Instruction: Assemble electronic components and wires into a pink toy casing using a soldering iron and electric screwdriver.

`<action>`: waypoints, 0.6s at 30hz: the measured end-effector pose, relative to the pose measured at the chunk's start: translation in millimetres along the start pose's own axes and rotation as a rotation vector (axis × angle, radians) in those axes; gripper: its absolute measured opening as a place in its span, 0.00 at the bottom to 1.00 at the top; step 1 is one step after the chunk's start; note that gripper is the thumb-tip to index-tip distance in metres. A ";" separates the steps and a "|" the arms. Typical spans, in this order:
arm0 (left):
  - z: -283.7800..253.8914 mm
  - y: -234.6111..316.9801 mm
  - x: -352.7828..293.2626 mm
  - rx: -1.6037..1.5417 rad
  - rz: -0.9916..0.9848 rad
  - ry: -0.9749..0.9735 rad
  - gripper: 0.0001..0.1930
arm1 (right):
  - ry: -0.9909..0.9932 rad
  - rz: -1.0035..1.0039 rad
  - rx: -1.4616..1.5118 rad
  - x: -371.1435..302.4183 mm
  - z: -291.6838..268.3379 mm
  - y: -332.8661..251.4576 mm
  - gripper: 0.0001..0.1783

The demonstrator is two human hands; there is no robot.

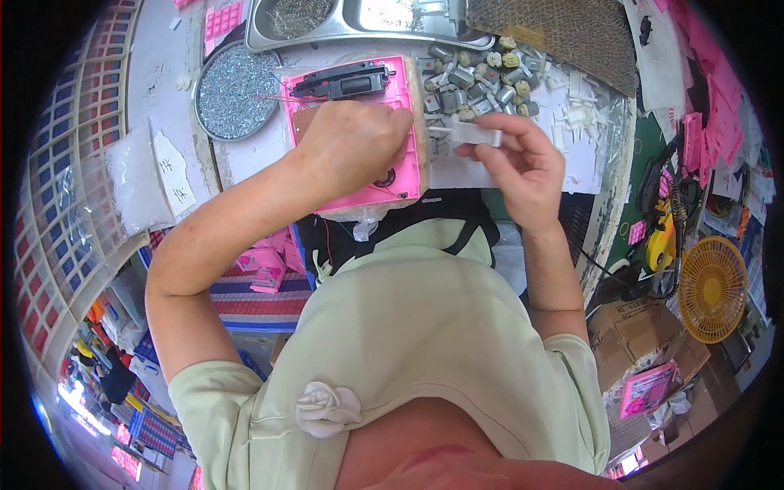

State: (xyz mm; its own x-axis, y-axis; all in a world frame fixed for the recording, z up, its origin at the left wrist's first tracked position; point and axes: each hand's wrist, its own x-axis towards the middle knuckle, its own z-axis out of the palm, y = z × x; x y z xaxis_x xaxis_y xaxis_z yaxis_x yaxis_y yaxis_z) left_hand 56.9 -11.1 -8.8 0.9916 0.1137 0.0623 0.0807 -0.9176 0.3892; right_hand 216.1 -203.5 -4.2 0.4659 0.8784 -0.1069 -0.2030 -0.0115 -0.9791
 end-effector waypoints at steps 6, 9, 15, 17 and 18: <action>6.0 1.4 -5.3 0.018 0.002 0.055 0.08 | -0.076 0.037 -0.268 1.5 -0.7 10.7 0.17; 0.5 0.2 -7.2 -0.015 0.033 0.118 0.07 | -0.094 0.055 -0.309 -1.4 -2.2 12.0 0.17; -12.3 -15.9 -38.5 -0.397 -0.129 0.312 0.06 | -0.154 -0.272 -0.771 10.5 -8.9 2.0 0.16; -9.1 -14.5 -53.1 -0.437 -0.184 0.345 0.05 | -0.146 -0.396 -0.937 17.6 -9.4 -4.7 0.16; -5.6 -13.6 -60.0 -0.394 -0.198 0.340 0.04 | -0.164 -0.409 -0.907 19.9 -8.2 -7.1 0.16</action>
State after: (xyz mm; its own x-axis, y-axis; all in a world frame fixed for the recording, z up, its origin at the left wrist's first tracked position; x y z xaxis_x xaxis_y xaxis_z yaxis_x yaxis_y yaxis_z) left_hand -4.3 -3.3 -12.6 0.8676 0.4457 0.2207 0.1534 -0.6620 0.7337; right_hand 233.9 -189.9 -0.7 0.2145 0.9504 0.2252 0.7096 0.0068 -0.7045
